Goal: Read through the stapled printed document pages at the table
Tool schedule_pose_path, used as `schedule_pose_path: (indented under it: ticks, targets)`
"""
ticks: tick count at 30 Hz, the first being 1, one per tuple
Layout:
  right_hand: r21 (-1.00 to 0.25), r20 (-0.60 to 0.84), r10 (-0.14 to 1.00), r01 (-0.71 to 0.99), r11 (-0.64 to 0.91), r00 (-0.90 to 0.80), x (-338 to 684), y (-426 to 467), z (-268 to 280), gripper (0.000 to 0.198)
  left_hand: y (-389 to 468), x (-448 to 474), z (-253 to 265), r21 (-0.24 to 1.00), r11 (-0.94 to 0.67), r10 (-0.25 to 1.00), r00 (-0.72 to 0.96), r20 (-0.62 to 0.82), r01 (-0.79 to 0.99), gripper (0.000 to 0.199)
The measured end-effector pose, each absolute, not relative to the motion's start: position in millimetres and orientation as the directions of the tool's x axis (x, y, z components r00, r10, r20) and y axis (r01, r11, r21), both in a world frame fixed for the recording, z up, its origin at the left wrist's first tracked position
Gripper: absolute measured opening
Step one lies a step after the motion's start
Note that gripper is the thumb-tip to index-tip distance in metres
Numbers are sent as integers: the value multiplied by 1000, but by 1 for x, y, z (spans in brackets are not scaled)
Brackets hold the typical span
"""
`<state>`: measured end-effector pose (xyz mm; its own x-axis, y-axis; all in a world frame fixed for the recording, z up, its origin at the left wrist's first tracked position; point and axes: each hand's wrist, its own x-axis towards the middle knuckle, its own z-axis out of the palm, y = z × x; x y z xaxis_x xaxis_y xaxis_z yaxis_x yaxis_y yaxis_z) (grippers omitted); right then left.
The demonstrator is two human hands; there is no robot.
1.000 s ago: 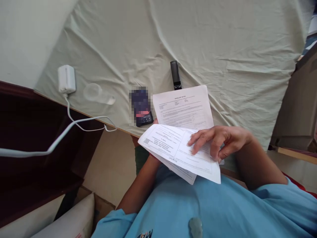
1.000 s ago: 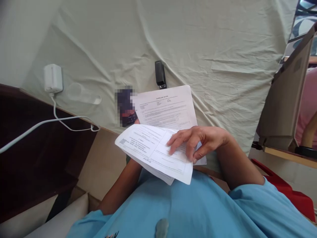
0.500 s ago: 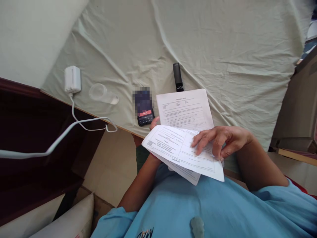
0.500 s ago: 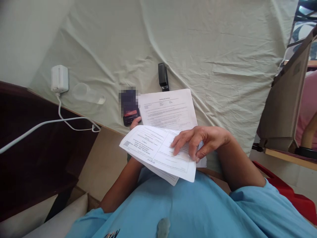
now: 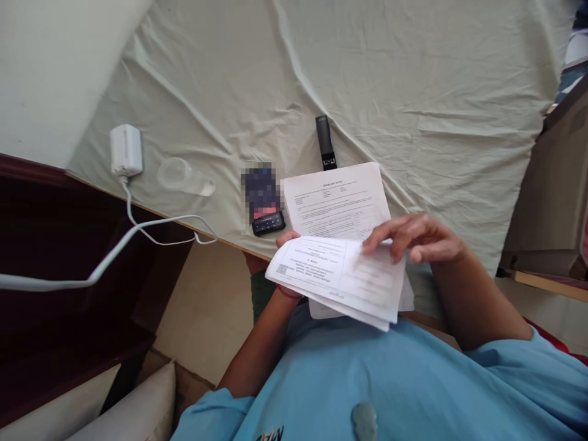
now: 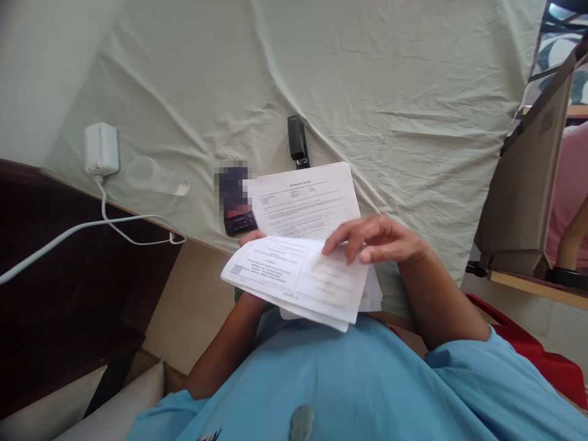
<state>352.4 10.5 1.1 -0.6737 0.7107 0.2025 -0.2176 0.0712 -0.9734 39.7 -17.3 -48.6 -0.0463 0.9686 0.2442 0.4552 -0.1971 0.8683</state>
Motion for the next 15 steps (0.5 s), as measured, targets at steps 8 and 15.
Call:
schedule_pose_path:
  ticks: [8, 15]
  targets:
    - [-971, 10, 970, 235, -48, 242, 343, 9, -21, 22, -17, 35, -63, 778, -258, 952, 13, 306, 573, 35]
    - [-804, 76, 957, 585, -108, 280, 352, 18, -36, 34, -18, 36, -65, 743, -188, 963, -28, 269, 642, 54]
